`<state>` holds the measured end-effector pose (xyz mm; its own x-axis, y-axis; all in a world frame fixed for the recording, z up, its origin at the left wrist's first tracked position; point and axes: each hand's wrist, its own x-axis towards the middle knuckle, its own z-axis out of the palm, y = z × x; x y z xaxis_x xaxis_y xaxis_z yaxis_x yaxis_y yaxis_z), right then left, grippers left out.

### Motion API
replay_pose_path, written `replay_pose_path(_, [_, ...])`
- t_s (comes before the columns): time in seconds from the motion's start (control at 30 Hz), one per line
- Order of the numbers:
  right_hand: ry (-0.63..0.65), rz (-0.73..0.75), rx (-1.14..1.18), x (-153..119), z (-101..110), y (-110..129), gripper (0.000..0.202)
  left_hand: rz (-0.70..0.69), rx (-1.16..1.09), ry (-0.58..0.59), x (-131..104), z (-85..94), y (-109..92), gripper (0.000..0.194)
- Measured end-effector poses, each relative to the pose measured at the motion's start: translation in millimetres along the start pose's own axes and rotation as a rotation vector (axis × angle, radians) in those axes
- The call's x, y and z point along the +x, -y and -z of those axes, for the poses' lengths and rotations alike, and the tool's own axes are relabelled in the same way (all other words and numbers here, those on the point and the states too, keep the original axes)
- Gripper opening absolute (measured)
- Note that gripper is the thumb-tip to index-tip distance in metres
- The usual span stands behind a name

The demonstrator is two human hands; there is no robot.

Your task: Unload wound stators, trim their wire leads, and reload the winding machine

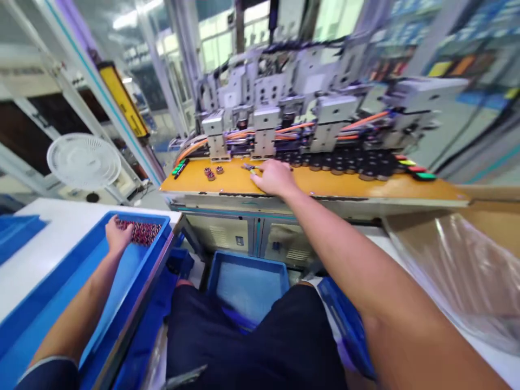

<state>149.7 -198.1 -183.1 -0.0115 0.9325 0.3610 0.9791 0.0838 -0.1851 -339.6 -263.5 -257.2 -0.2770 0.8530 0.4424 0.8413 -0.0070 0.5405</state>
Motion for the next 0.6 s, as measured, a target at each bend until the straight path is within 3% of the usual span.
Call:
replay_pose_path(0.1, [-0.003, -0.003, 0.031, 2, 1, -2, 0.031, -0.132, -0.039, -0.038, 6, -14.2, -67, 0.053])
replay_pose_path(0.2, [-0.004, 0.01, 0.032, 1, 1, -4, 0.033, -0.272, -0.121, 0.03, 6, -43.9, -141, 0.047])
replay_pose_path(0.33, [-0.036, 0.041, 0.016, -4, 1, -5, 0.038, -0.24, -0.237, 0.123, 14, -90.1, -221, 0.064])
replay_pose_path(0.43, [-0.166, 0.055, 0.022, -11, 4, -4, 0.045, -0.118, -0.293, 0.122, 22, -115.3, -250, 0.076])
replay_pose_path(0.6, [-0.385, 0.077, 0.049, -26, 6, -3, 0.052, -0.047, -0.389, 0.08, 23, -124.8, -257, 0.066])
